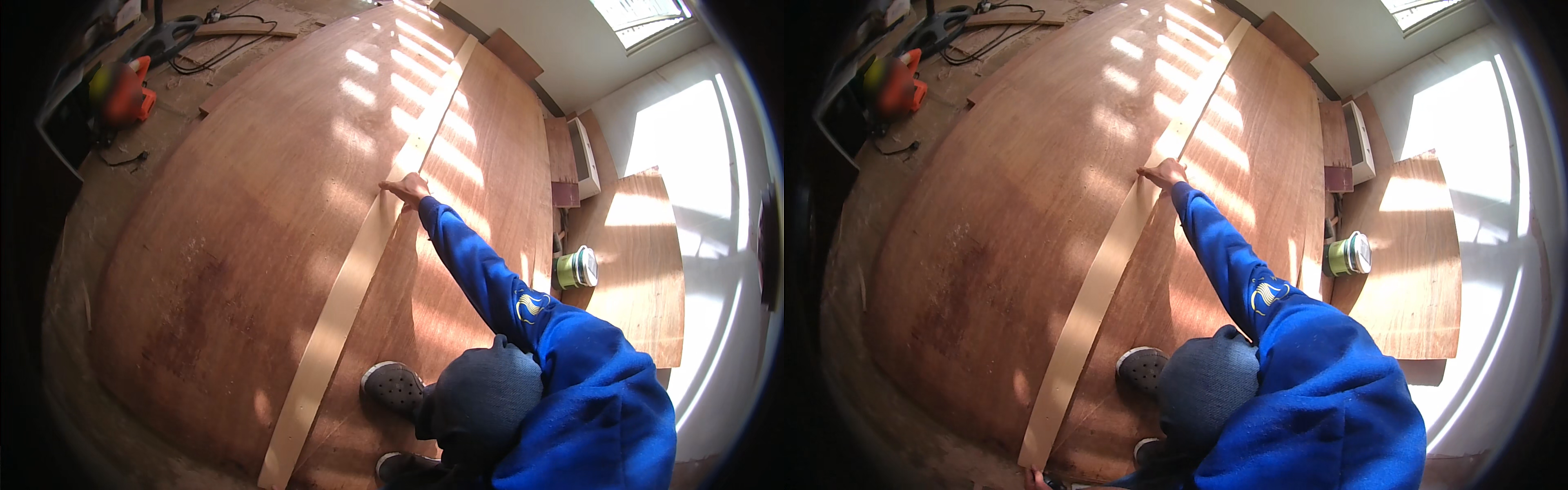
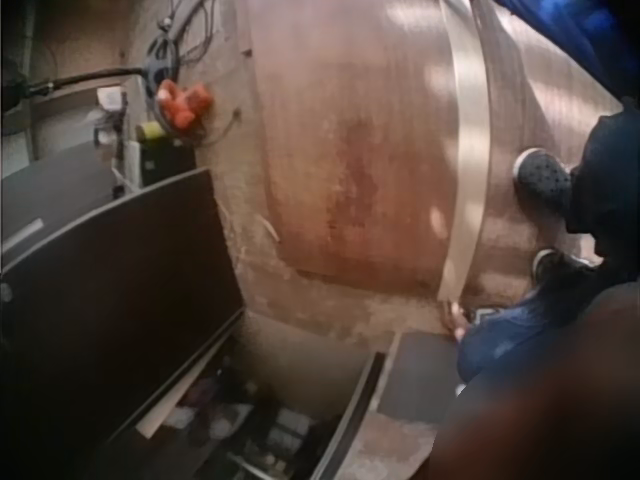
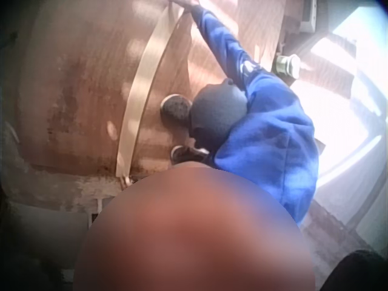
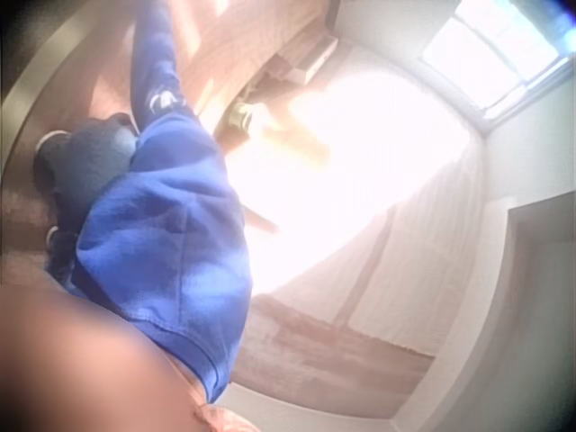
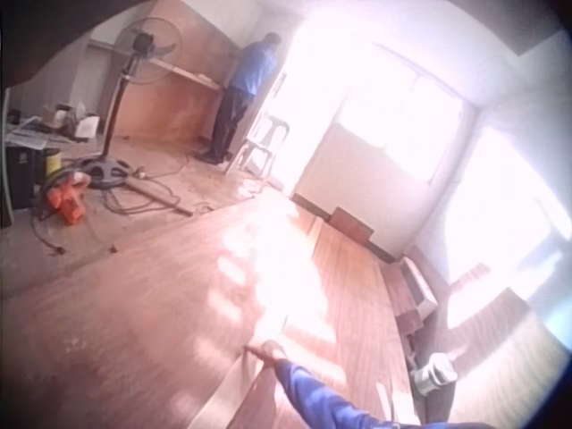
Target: The person measures and marks a large plywood sheet on the floor using a tape measure and pencil. They also position a thin wooden strip along the marked line to guide the next step.
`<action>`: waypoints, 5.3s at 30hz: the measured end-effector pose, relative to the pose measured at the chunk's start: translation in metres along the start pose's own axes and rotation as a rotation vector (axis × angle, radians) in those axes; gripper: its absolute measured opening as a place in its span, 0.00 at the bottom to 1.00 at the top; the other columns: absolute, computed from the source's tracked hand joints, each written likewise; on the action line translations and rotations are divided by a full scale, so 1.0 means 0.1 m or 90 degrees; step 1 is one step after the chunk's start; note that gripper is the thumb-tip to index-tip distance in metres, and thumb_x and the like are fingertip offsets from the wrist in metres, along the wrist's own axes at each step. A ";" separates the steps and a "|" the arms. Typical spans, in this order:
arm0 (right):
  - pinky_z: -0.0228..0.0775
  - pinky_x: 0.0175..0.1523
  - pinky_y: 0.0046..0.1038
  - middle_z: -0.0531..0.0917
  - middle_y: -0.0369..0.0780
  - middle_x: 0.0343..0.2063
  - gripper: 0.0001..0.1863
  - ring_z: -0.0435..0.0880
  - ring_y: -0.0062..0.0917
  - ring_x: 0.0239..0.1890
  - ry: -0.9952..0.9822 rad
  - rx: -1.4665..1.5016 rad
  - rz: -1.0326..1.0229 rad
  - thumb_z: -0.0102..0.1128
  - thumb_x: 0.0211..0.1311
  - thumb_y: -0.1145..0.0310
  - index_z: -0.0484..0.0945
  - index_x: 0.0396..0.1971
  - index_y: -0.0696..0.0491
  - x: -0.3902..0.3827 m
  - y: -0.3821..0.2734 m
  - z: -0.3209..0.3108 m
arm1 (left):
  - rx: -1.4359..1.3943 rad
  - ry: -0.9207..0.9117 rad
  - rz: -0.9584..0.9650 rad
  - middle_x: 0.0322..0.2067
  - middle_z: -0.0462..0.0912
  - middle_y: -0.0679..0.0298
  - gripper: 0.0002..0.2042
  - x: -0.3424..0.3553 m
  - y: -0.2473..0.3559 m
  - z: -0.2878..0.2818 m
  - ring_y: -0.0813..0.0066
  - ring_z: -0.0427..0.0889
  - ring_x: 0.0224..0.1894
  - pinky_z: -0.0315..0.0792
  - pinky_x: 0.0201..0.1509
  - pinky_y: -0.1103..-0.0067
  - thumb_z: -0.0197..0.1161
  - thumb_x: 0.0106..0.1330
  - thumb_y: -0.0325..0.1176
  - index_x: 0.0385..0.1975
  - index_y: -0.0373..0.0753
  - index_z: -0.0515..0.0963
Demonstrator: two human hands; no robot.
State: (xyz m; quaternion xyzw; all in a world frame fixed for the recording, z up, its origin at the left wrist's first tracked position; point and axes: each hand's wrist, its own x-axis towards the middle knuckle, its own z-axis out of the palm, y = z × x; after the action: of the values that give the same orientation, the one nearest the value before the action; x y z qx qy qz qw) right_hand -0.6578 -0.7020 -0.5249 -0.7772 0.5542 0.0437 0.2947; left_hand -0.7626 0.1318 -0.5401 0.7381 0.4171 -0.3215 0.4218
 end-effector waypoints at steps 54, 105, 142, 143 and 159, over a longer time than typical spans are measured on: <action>0.85 0.33 0.37 0.86 0.55 0.31 0.37 0.89 0.42 0.31 0.008 0.033 0.052 0.71 0.50 0.42 0.83 0.32 0.70 0.01 -0.03 0.09 | 0.073 0.064 0.059 0.56 0.78 0.42 0.30 -0.19 0.36 0.16 0.55 0.78 0.56 0.70 0.60 0.67 0.61 0.68 0.51 0.59 0.30 0.76; 0.84 0.26 0.38 0.82 0.62 0.34 0.40 0.87 0.47 0.30 0.012 0.018 -0.005 0.73 0.48 0.42 0.80 0.30 0.75 0.10 0.04 0.09 | 0.089 -0.002 0.197 0.51 0.82 0.48 0.24 0.43 0.06 0.36 0.62 0.80 0.51 0.72 0.55 0.70 0.57 0.71 0.44 0.55 0.28 0.77; 0.80 0.47 0.41 0.71 0.44 0.59 0.32 0.78 0.38 0.50 -0.204 0.134 -0.065 0.62 0.60 0.51 0.69 0.61 0.50 0.64 0.52 0.24 | 0.004 -0.130 0.323 0.29 0.82 0.68 0.14 0.26 -0.10 -0.08 0.82 0.73 0.32 0.69 0.37 0.79 0.58 0.72 0.37 0.34 0.29 0.78; 0.77 0.51 0.40 0.68 0.36 0.63 0.29 0.74 0.33 0.56 -0.238 0.094 -0.091 0.57 0.65 0.54 0.66 0.65 0.40 0.69 0.55 0.23 | 0.059 -0.099 0.316 0.31 0.80 0.70 0.14 0.27 -0.09 -0.10 0.83 0.74 0.35 0.69 0.41 0.81 0.59 0.73 0.38 0.38 0.31 0.80; 0.75 0.50 0.25 0.58 0.25 0.71 0.32 0.66 0.23 0.60 -0.250 0.033 -0.025 0.42 0.70 0.74 0.58 0.72 0.32 0.61 0.42 0.10 | 0.017 -0.081 0.293 0.46 0.84 0.61 0.17 0.21 -0.01 0.00 0.77 0.78 0.48 0.69 0.55 0.78 0.59 0.73 0.40 0.51 0.32 0.80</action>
State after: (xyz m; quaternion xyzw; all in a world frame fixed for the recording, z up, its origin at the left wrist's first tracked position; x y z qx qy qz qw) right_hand -0.6692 -0.7565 -0.5748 -0.7564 0.4719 0.1746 0.4180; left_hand -0.7541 0.1398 -0.5581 0.7975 0.2064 -0.2686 0.4993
